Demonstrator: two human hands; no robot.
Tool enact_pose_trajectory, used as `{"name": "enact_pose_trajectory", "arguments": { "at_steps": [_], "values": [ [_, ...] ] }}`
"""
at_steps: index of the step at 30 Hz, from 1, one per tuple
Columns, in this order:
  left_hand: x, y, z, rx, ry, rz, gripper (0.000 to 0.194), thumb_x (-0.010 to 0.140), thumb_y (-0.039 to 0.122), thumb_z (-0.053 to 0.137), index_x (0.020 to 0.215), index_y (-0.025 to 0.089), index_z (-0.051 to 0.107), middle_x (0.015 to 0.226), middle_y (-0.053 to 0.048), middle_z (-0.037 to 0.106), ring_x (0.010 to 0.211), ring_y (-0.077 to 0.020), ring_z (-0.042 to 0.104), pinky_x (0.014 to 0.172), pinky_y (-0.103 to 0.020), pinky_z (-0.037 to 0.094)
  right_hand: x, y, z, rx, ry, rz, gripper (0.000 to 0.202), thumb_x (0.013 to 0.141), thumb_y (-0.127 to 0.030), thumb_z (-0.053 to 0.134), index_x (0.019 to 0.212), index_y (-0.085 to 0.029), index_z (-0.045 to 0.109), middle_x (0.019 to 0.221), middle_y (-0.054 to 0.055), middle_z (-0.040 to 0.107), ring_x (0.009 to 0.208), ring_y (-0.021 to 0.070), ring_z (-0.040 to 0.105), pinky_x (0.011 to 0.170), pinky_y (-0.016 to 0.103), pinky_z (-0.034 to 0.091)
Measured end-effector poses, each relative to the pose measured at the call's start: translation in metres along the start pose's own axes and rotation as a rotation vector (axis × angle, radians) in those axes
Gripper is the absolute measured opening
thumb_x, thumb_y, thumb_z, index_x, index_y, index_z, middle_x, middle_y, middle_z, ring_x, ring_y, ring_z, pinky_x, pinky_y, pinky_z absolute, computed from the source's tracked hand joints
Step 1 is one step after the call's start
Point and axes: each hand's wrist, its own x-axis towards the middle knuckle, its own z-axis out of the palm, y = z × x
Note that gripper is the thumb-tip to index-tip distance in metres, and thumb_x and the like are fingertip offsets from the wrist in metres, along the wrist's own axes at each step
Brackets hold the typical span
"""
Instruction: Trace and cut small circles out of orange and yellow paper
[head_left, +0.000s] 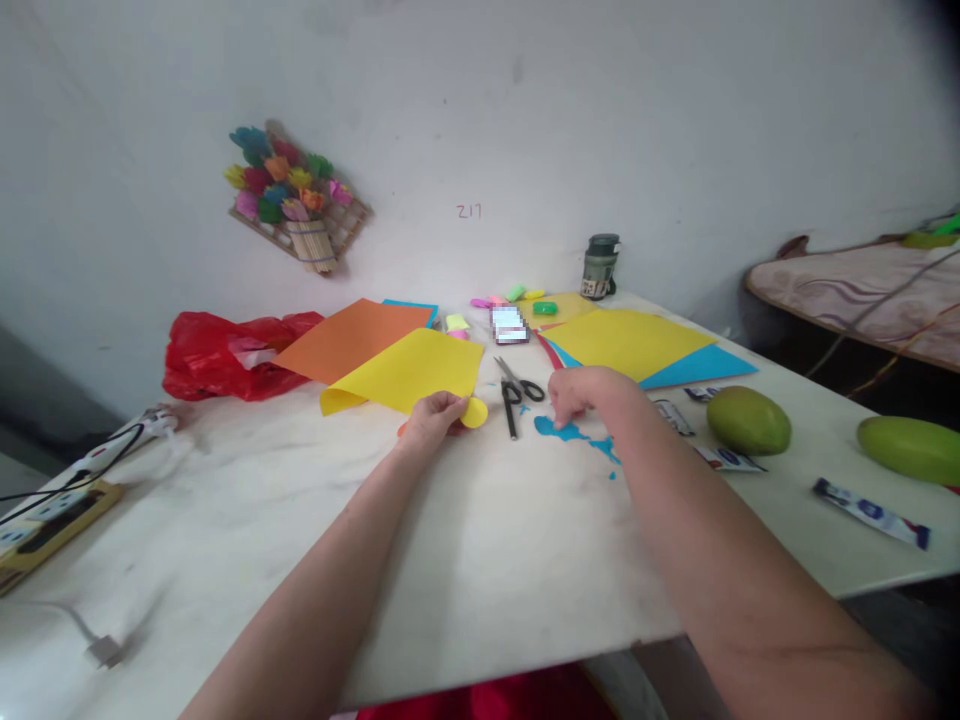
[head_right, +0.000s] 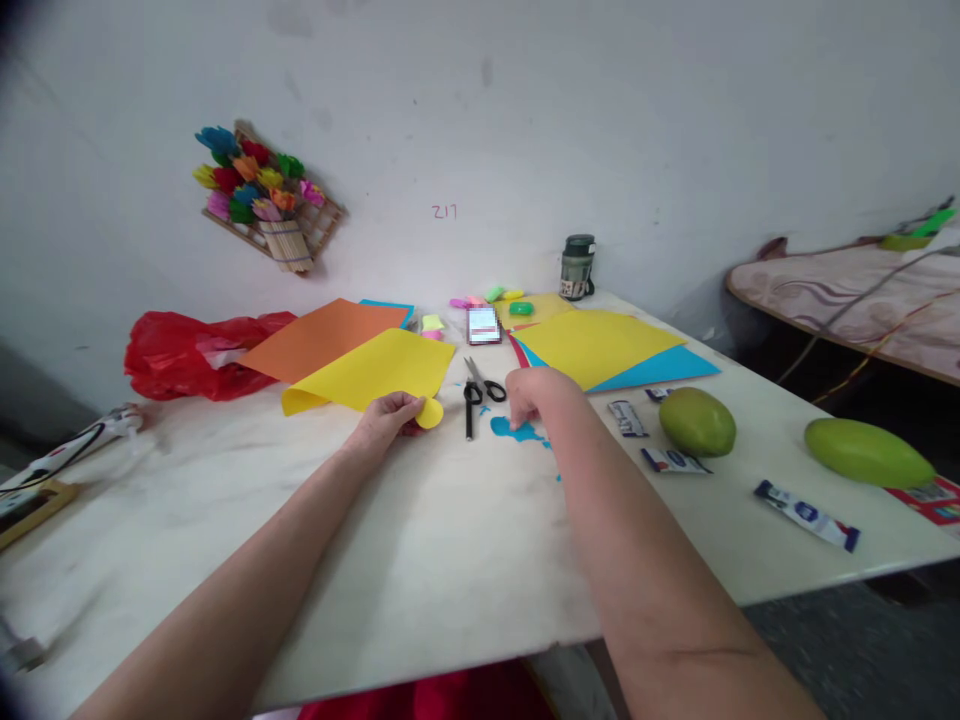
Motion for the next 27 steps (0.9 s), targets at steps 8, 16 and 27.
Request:
{"name": "enact_pose_trajectory", "arguments": {
  "at_steps": [8,16,27],
  "values": [
    [-0.001,0.000,-0.002,-0.047,-0.001,-0.012,0.034,0.059,0.046,0.070,0.063,0.016,0.054,0.063,-0.003,0.061,0.054,-0.0133,0.056,0.055,-0.027,0.046,0.007,0.005,0.007,0.062,-0.083,-0.080,0.009,0.059,-0.021,0.069,0.058,-0.016,0.061,0.053,0.001,0.058,0.055,0.0141,0.057,0.054,0.026,0.044],
    [-0.004,0.003,-0.002,-0.057,0.008,-0.033,0.035,0.060,0.045,0.070,0.065,0.015,0.053,0.062,-0.004,0.062,0.053,-0.0146,0.060,0.055,-0.027,0.047,0.000,0.005,0.001,0.138,0.024,-0.110,0.006,0.061,-0.020,0.062,0.062,-0.017,0.057,0.056,0.001,0.059,0.051,0.0123,0.055,0.048,0.022,0.042],
    [-0.003,0.000,-0.003,-0.019,-0.001,-0.063,0.029,0.069,0.041,0.064,0.073,0.014,0.052,0.062,-0.005,0.065,0.056,-0.0176,0.064,0.051,-0.025,0.050,0.001,-0.030,0.011,0.916,0.230,-0.551,0.016,0.066,-0.022,0.064,0.069,-0.017,0.049,0.048,-0.004,0.054,0.038,0.0073,0.049,0.036,0.018,0.037]
  ]
}}
